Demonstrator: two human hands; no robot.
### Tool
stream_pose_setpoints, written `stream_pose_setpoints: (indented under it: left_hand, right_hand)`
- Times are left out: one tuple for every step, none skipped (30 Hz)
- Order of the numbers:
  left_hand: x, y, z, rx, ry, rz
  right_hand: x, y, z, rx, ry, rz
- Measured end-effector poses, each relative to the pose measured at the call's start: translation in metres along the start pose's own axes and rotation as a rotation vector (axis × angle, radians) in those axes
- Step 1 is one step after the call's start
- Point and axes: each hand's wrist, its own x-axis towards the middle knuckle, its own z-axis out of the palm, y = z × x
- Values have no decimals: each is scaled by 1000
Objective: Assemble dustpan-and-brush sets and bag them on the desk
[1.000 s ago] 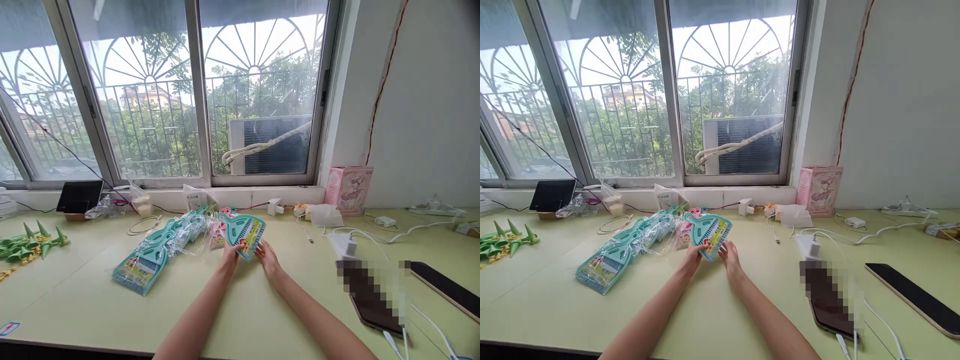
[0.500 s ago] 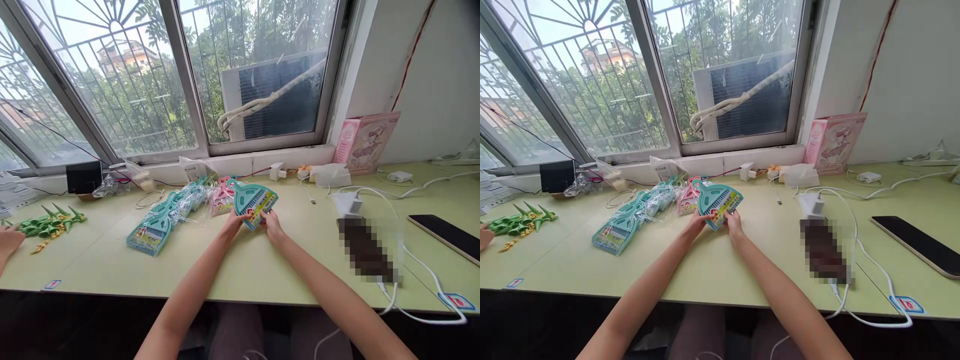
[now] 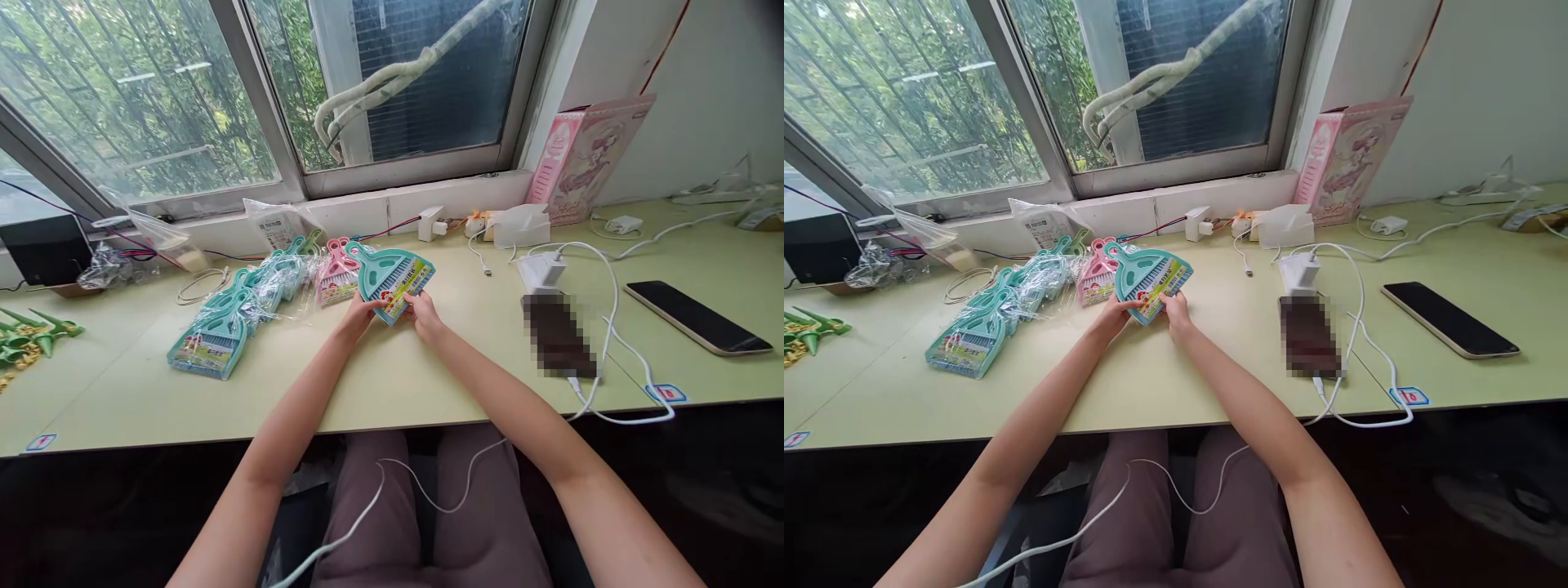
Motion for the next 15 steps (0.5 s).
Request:
stream_pose_setpoints:
  left_hand:
    - [0,0,0,1,2,-2]
    - [0,0,0,2,5,-4]
    - [0,0,0,2,6,-4]
    - [0,0,0,1,4,-4]
    - [-1,0,0,-2,-1,-3]
    - [-1,0,1,-5,-8,1]
    - [-1,-1,2,-6,-18,3]
    - [0,-1,3,-5,-28,3]
    - [-1,-1,4,-2,-35,-1]
    - [-1,-2,5,1,-40,-6]
    - [-1,-2,6,5,-43,-12]
    - [-1,-2,6,8,-46,-17]
    - [-2,-2,7,8,-49,-17]
    - [-2,-2,7,6,-53,-14]
    - [-3,-2,7,4,-57,-12]
  right_hand:
    - [1,1,-1,2,-11,-2]
    - [2,2,-1,6,-20,-5]
    - [3,2,-2,9,-22,-6]
    - [5,2,-2,13,-21,-6]
    - [5,2,-3,15,-17,-2]
    - [6,1,-4,16,-10,5]
    - [7,0,-4,17,1,10]
    - [7,-1,-5,15,18,12]
    - [7,-2,-6,11,42,11]
    - [7,-4,-6,5,68,11]
    - [7,-5,-6,-3,91,11]
    - [7,-6,-6,-10,108,12]
    - [6,-7,-6,-14,117,14]
    - [6,-8,-6,-16,115,14]
    - [5,-8,-6,-16,109,11]
